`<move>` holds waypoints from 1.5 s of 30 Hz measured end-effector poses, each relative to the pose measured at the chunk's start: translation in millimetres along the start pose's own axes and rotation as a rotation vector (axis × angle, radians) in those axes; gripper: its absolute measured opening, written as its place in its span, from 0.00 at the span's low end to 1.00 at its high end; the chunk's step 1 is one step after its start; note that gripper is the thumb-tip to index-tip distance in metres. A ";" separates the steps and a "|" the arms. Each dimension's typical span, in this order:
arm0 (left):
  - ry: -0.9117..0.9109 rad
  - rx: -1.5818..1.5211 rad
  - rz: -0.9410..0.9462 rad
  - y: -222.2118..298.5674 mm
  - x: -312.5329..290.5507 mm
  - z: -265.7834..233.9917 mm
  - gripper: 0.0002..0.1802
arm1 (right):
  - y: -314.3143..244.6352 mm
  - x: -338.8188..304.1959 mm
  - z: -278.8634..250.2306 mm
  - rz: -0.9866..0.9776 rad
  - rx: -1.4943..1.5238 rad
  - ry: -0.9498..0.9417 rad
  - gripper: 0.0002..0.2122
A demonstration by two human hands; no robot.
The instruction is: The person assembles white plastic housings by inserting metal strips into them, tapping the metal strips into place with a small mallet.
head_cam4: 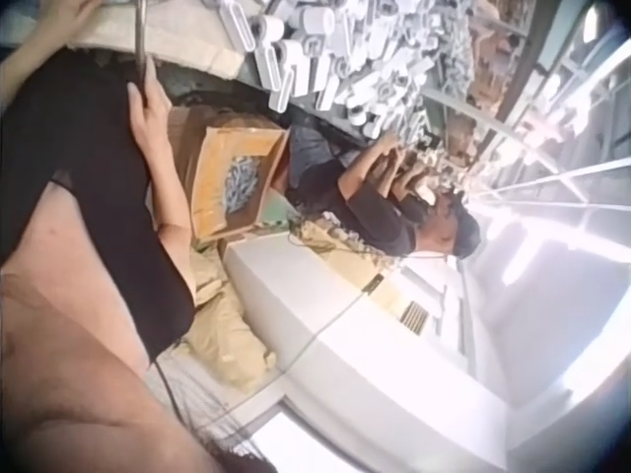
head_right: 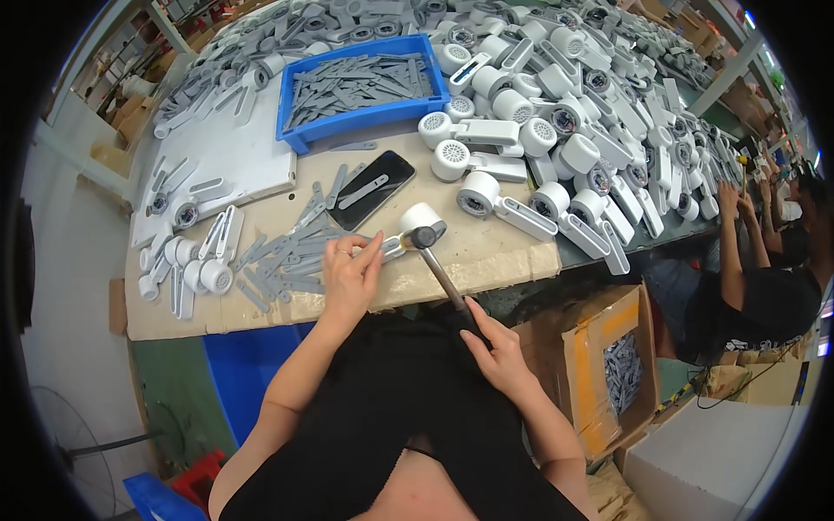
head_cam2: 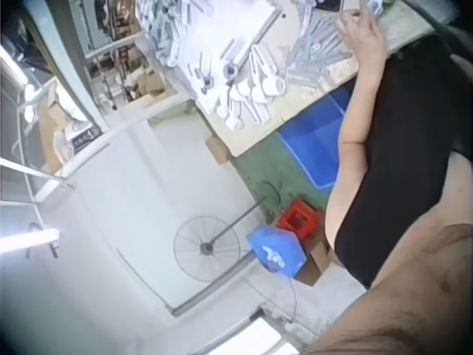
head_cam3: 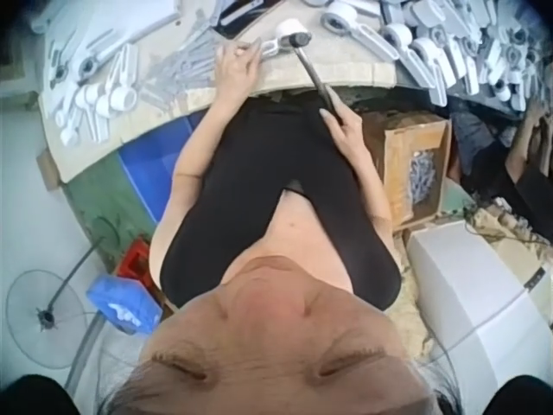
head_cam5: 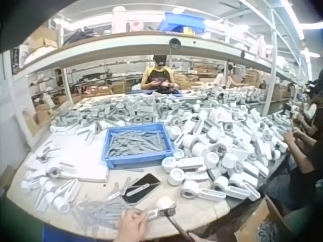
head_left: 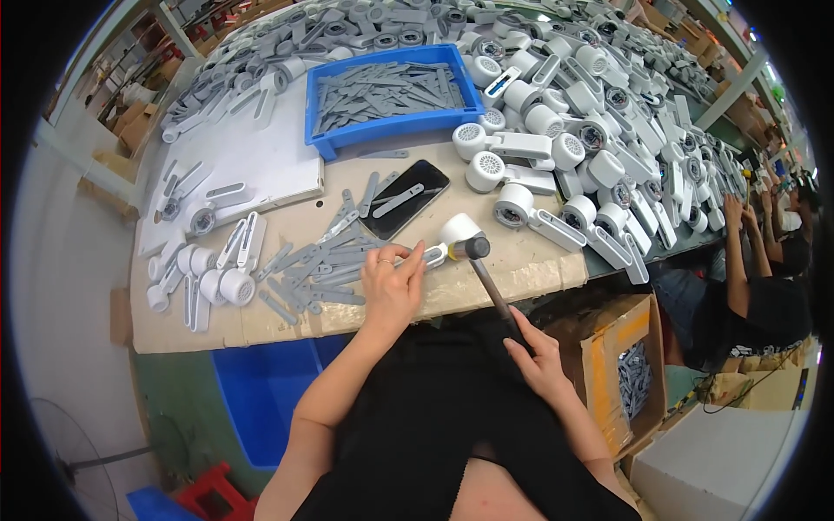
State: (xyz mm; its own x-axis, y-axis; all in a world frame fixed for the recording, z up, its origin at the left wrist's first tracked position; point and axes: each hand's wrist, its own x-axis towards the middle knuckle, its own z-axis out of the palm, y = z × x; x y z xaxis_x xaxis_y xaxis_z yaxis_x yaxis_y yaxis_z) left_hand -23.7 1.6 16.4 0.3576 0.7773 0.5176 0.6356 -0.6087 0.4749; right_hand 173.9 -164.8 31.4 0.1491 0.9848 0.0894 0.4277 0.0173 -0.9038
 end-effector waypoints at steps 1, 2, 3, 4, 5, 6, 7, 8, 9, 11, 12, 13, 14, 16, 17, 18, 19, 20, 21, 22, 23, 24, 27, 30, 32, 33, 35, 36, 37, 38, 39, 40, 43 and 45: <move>0.000 -0.004 0.004 1.0 0.3 0.2 0.15 | 4.5 3.3 4.1 -0.073 -0.020 0.032 0.22; -0.002 0.008 -0.010 1.3 -0.7 -0.4 0.14 | 5.9 6.3 7.2 -0.145 -0.039 0.063 0.22; -0.004 0.020 -0.023 1.1 -1.0 -0.7 0.14 | 4.7 9.8 8.2 -0.144 -0.041 0.066 0.22; -0.005 0.017 -0.021 -1.6 -1.5 1.8 0.14 | 3.6 13.8 8.6 -0.129 -0.064 0.031 0.22; 0.024 -0.078 -0.037 -4.7 -2.0 3.7 0.13 | 2.0 17.6 8.7 -0.116 -0.087 -0.006 0.22; 0.053 -0.173 -0.052 -7.3 -2.3 4.7 0.11 | 2.2 20.6 5.7 -0.088 -0.103 -0.022 0.22; 0.054 -0.175 -0.052 -9.5 -2.3 4.9 0.11 | 2.6 23.0 2.5 -0.060 -0.119 -0.037 0.22; 0.051 -0.269 -0.097 -10.7 -1.0 4.5 0.10 | -4.0 24.8 -1.1 -0.068 -0.117 -0.026 0.22; 0.048 -0.364 -0.142 -11.5 -0.3 4.0 0.09 | -10.0 25.1 -2.4 -0.068 -0.119 -0.029 0.22; 0.054 -0.386 -0.149 -10.9 0.2 2.4 0.09 | -18.8 25.0 -2.9 -0.202 -0.157 0.096 0.22; 0.058 -0.407 -0.153 -10.3 0.5 2.1 0.08 | -17.5 24.6 -2.0 -0.232 -0.157 0.113 0.22; 0.058 -0.410 -0.152 -10.4 0.4 2.9 0.08 | -13.5 25.0 -0.8 -0.208 -0.195 0.059 0.22; 0.065 -0.415 -0.147 -11.2 -0.1 4.2 0.08 | -10.2 25.6 0.8 -0.181 -0.233 0.007 0.23; 0.069 -0.424 -0.141 -10.6 -1.0 3.7 0.07 | -10.3 26.8 -2.7 -0.132 -0.280 -0.044 0.23; 0.052 -0.410 -0.151 -11.5 -0.6 3.6 0.07 | -18.4 30.3 -7.1 -0.143 -0.287 -0.036 0.23; 0.033 -0.394 -0.165 -11.6 -2.5 1.4 0.07 | -27.3 30.3 -9.9 -0.152 -0.292 -0.031 0.23; 0.033 -0.393 -0.169 -11.7 -3.4 0.9 0.07 | -33.1 30.8 -10.1 -0.187 -0.262 0.022 0.23; 0.041 -0.399 -0.162 -10.3 -2.3 2.4 0.07 | -31.9 30.7 -9.2 -0.186 -0.265 0.024 0.23; 0.048 -0.406 -0.156 -9.4 -1.5 3.4 0.08 | -27.6 30.7 -7.2 -0.174 -0.298 -0.019 0.23; 0.047 -0.410 -0.154 -9.2 -1.6 4.0 0.08 | -22.3 30.7 -5.3 -0.161 -0.330 -0.063 0.23; 0.055 -0.377 -0.135 -10.2 -0.8 4.9 0.08 | -19.2 36.3 -3.8 -0.085 -0.383 -0.097 0.23; 0.063 -0.344 -0.116 -10.9 0.1 5.7 0.08 | -20.3 37.6 -7.0 -0.086 -0.386 -0.095 0.23; 0.067 -0.388 -0.142 -7.9 -0.6 5.6 0.06 | -34.4 34.9 -12.7 -0.163 -0.285 -0.014 0.24; 0.076 -0.351 -0.078 -13.8 -1.8 6.2 0.08 | -25.4 33.6 -3.9 -0.074 -0.431 -0.111 0.23; 0.056 -0.322 -0.039 -19.9 -4.3 2.5 0.11 | -30.2 31.8 -6.5 -0.112 -0.415 -0.104 0.23; 0.034 -0.290 -0.003 -23.0 -5.6 -0.2 0.13 | -33.3 32.2 -7.1 -0.150 -0.396 -0.100 0.23; 0.027 -0.160 -0.037 -22.6 -9.2 -11.7 0.15 | -38.7 28.8 -3.0 -0.194 -0.362 -0.041 0.23; 0.017 -0.031 -0.065 -23.4 -10.6 -16.5 0.17 | -41.3 26.1 0.9 -0.234 -0.329 0.023 0.22; 0.001 -0.022 -0.021 -30.2 -10.6 -17.5 0.17 | -42.9 24.9 4.9 -0.273 -0.295 0.087 0.22; 0.003 -0.020 -0.026 -32.9 -10.1 -17.5 0.17 | -37.2 26.6 12.0 -0.368 -0.281 0.088 0.23; -0.017 -0.077 -0.032 -35.2 -9.6 -17.1 0.16 | -30.7 24.9 12.7 -0.286 -0.338 -0.031 0.24; -0.038 -0.135 -0.037 -36.4 -10.2 -17.0 0.16 | -27.4 22.8 11.6 -0.203 -0.395 -0.149 0.24; 0.002 -0.136 -0.034 -39.7 -12.6 -14.0 0.15 | -40.7 23.7 13.5 -0.248 -0.345 -0.075 0.24; 0.014 -0.146 -0.030 -38.5 -14.3 -12.0 0.14 | -39.7 17.3 19.8 -0.322 -0.259 0.035 0.23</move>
State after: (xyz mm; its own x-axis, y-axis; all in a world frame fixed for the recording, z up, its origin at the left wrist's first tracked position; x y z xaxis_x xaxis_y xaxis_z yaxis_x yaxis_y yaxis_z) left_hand -61.5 11.9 -0.7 0.3299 0.7939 0.5107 0.5389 -0.6026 0.5886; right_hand 141.9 -145.1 60.5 -0.0010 0.9297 0.3683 0.6669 0.2751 -0.6925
